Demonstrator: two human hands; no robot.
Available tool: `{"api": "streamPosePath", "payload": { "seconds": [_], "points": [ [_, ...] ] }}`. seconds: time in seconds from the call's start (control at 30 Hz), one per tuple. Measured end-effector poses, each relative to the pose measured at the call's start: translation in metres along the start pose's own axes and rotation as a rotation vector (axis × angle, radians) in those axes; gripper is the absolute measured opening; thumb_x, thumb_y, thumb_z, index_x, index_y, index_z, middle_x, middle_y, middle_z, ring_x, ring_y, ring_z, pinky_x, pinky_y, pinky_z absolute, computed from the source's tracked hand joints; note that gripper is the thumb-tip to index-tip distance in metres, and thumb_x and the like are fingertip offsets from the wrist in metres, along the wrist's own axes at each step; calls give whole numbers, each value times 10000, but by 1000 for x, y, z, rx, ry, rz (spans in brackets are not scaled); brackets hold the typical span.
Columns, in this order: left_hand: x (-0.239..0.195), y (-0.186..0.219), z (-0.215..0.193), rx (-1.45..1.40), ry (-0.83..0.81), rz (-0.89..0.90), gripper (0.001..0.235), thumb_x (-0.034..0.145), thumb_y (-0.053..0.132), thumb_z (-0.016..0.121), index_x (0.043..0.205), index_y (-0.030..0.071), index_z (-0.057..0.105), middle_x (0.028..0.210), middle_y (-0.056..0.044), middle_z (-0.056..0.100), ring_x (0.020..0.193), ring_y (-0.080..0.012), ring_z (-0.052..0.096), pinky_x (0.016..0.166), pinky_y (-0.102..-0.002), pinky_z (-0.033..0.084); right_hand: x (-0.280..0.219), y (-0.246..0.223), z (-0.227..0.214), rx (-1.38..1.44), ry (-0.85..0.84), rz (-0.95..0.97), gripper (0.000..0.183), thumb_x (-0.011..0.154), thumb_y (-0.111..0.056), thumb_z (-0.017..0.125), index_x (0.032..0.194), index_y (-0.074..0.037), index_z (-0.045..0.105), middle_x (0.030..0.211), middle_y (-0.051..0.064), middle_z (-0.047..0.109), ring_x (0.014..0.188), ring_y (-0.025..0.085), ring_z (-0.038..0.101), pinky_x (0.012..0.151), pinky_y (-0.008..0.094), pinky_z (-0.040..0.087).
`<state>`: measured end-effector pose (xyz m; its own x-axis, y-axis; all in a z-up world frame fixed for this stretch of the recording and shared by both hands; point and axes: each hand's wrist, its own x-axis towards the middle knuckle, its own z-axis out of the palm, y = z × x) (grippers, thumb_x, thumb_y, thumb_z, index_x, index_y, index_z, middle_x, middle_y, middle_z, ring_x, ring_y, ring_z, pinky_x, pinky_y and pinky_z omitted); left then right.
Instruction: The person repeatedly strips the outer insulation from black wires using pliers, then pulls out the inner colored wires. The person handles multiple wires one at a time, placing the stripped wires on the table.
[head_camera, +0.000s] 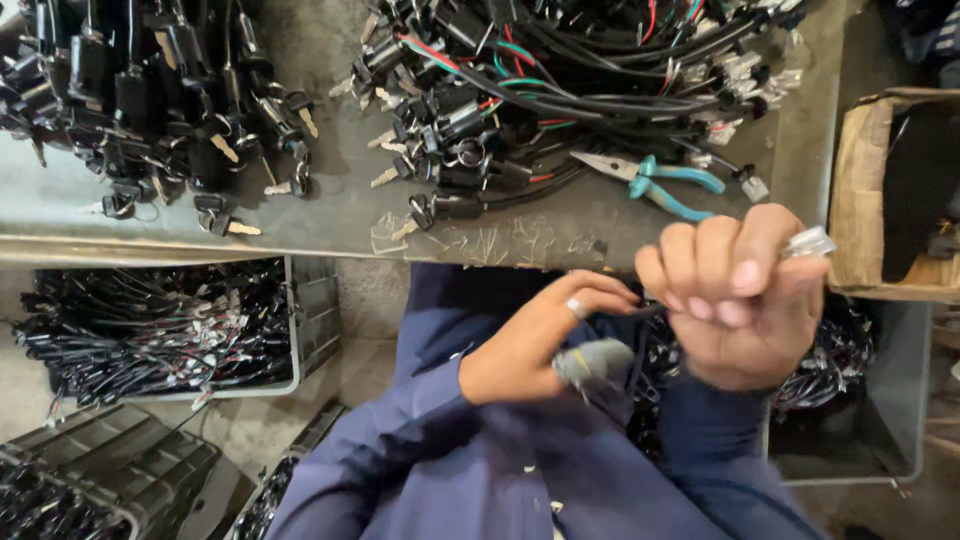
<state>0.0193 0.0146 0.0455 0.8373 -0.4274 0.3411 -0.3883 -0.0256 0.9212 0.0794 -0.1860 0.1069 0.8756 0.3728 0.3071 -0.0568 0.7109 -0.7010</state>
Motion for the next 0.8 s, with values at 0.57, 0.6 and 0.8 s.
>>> {"api": "streamPosePath", "payload": {
  "seconds": [0.57, 0.6, 0.8],
  "points": [
    [-19, -33, 23, -308, 216, -363, 262, 950, 40, 597, 1210, 57, 622, 1023, -128, 659, 951, -291, 643, 856, -355, 533, 18, 25, 14, -150, 113, -12, 175, 1086, -271, 618, 1052, -104, 658, 1057, 39, 643, 968, 183, 620, 987, 419, 544],
    [-18, -29, 23, -222, 210, -360, 250, 953, 44, 617, 1202, 63, 627, 1001, -116, 653, 921, -263, 648, 833, -339, 532, 8, 31, 12, -252, 81, 43, 225, 1084, -298, 607, 1043, -81, 651, 1111, 61, 643, 1016, 175, 616, 1001, 386, 523],
    [-8, -14, -7, -16, 160, -335, 403, 981, 74, 670, 1353, 93, 515, 1119, -98, 609, 970, -222, 655, 847, -312, 515, -37, 35, -36, -902, 211, 329, 119, 996, -45, 657, 1106, -4, 676, 1154, 83, 588, 1089, 157, 588, 971, 300, 482]
  ]
}}
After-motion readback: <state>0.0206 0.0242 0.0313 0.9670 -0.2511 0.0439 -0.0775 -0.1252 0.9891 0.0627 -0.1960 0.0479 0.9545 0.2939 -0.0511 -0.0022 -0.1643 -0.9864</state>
